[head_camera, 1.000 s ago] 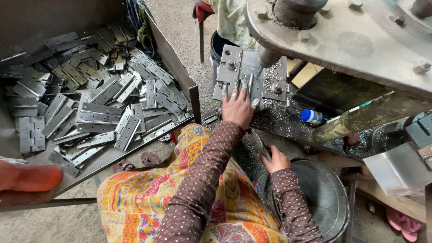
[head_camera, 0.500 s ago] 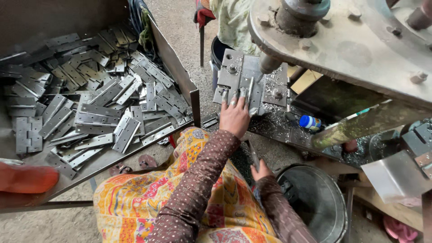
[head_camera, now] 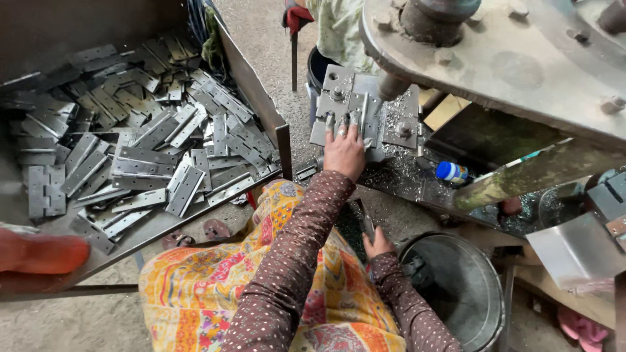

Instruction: The person repeatedly picks up metal hinge pieces from a bin, places them into a manual punching machine, and operates the lever to process them. The person then removes the processed pieces and returns them to the bin, continuing the cycle.

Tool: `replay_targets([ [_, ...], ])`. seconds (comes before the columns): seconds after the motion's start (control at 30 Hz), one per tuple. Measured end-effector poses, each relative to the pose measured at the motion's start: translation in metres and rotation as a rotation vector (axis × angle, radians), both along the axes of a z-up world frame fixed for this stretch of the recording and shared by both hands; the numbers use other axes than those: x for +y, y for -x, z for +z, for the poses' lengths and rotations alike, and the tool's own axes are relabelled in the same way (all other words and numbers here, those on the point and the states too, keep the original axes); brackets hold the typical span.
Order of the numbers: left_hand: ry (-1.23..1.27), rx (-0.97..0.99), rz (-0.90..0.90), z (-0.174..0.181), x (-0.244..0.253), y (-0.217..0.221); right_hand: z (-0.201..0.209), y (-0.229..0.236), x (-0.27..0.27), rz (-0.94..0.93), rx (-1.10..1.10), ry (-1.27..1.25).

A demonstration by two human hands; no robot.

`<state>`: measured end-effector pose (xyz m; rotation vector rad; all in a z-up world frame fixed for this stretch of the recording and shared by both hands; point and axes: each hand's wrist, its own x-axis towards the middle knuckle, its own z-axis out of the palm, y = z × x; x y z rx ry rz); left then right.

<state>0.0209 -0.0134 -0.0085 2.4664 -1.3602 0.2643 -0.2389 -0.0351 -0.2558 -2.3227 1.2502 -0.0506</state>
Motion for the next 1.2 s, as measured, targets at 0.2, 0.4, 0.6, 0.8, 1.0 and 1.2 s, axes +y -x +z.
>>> replay_targets([
  [0.2, -0.036, 0.032, 0.001, 0.003, -0.01, -0.007, 0.071, -0.008, -0.046, 0.053, 0.314, -0.205],
  [0.4, -0.02, 0.068, 0.015, 0.001, -0.04, -0.022, 0.078, -0.005, -0.027, 0.03, 0.239, -0.182],
  [0.6, -0.039, 0.072, 0.0, 0.002, -0.027, -0.017, 0.02, -0.004, -0.002, 0.045, 0.005, 0.072],
  [0.8, -0.048, 0.09, -0.024, 0.006, -0.029, -0.027, 0.08, -0.002, -0.04, 0.077, 0.168, -0.199],
  [1.0, -0.039, 0.156, 0.036, 0.006, -0.053, -0.04, 0.088, -0.001, -0.036, 0.057, 0.263, -0.2],
  [1.2, -0.132, 0.164, 0.014, 0.022, -0.038, -0.037, 0.013, -0.002, -0.01, 0.029, 0.018, 0.043],
])
